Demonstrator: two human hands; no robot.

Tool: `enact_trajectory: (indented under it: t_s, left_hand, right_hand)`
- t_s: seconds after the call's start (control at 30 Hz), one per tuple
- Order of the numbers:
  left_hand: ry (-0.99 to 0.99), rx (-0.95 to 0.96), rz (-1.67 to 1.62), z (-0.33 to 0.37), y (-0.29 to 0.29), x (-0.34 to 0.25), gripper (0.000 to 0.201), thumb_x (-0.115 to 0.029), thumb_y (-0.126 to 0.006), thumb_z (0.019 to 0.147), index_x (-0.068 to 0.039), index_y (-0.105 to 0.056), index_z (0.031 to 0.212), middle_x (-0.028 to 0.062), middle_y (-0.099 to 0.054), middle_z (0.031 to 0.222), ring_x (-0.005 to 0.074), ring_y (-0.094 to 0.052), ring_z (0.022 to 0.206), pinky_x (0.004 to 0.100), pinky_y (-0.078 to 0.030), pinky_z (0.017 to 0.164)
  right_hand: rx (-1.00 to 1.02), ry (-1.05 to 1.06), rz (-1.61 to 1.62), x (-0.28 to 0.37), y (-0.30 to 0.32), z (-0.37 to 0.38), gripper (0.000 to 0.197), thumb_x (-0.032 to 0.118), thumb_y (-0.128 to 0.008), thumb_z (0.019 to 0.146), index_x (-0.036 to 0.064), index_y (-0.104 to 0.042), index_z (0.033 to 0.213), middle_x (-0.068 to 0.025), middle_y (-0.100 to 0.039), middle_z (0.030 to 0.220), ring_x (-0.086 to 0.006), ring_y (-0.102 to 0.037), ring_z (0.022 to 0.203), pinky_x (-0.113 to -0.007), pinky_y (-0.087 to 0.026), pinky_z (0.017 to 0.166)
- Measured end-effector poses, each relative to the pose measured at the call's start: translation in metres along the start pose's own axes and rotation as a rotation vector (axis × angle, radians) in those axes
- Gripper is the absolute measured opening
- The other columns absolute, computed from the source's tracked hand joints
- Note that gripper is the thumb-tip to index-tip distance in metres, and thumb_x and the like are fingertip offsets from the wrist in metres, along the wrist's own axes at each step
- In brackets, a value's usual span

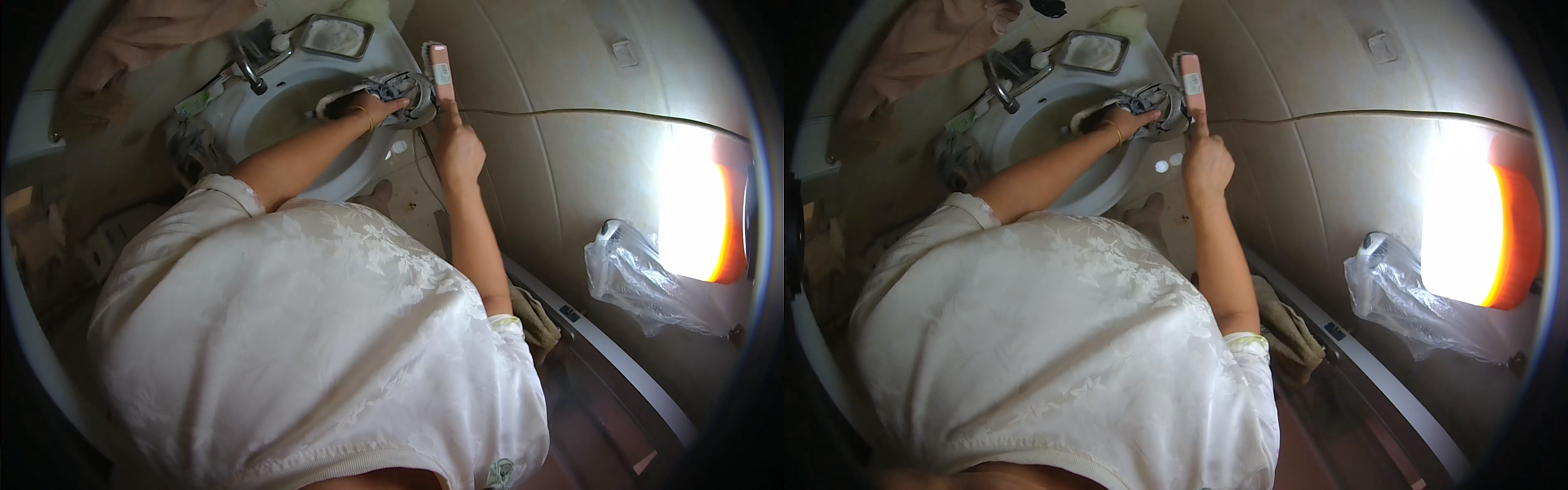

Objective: The person cleans a shoe in a sink, scrubbing the sole and upper surfaces using a brush while turning the shoe by hand.

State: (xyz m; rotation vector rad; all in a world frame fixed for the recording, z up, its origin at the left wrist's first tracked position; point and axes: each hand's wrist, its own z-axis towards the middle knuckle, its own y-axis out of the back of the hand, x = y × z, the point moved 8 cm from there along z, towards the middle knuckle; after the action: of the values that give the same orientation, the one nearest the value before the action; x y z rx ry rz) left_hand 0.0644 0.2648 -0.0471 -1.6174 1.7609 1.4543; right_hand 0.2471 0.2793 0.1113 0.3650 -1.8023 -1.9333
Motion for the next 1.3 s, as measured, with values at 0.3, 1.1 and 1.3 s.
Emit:
enact_trajectory:
  t_s: [0.3, 1.1, 1.3]
  left_hand:
    - [0.135, -0.031, 0.109, 0.008, 0.006, 0.023, 0.072, -0.056, -0.069, 0.061, -0.001, -0.058, 0.106, 0.0148, -0.06, 0.105, 0.0239, -0.057, 0.096, 0.0302, -0.043, 0.084]
    - [0.01, 0.006, 0.07, -0.025, 0.02, -0.031, 0.07, -0.053, -0.069, 0.061, -0.003, -0.056, 0.109, 0.015, -0.057, 0.11, 0.0246, -0.055, 0.101, 0.0325, -0.042, 0.086]
    - [-0.043, -0.127, -0.022, -0.019, 0.028, -0.006, 0.067, -0.051, -0.073, 0.06, -0.002, -0.059, 0.103, 0.0131, -0.061, 0.102, 0.022, -0.058, 0.094, 0.0314, -0.044, 0.081]
  right_hand:
    - [0.247, 0.026, -0.114, 0.014, 0.026, 0.007, 0.049, 0.005, -0.046, 0.077, 0.0151, -0.046, 0.125, -0.0154, -0.06, 0.066, -0.0294, -0.061, 0.06, -0.037, -0.049, 0.051]
    - [0.456, 0.051, -0.138, 0.038, 0.032, 0.042, 0.037, 0.015, -0.04, 0.085, 0.021, -0.047, 0.121, -0.0174, -0.062, 0.084, -0.0313, -0.062, 0.077, -0.04, -0.049, 0.065]
    - [0.572, 0.163, 0.389, -0.007, 0.056, 0.056, 0.028, 0.029, -0.047, 0.088, 0.0209, -0.057, 0.113, -0.0137, -0.061, 0.103, -0.0239, -0.057, 0.099, -0.032, -0.042, 0.084]
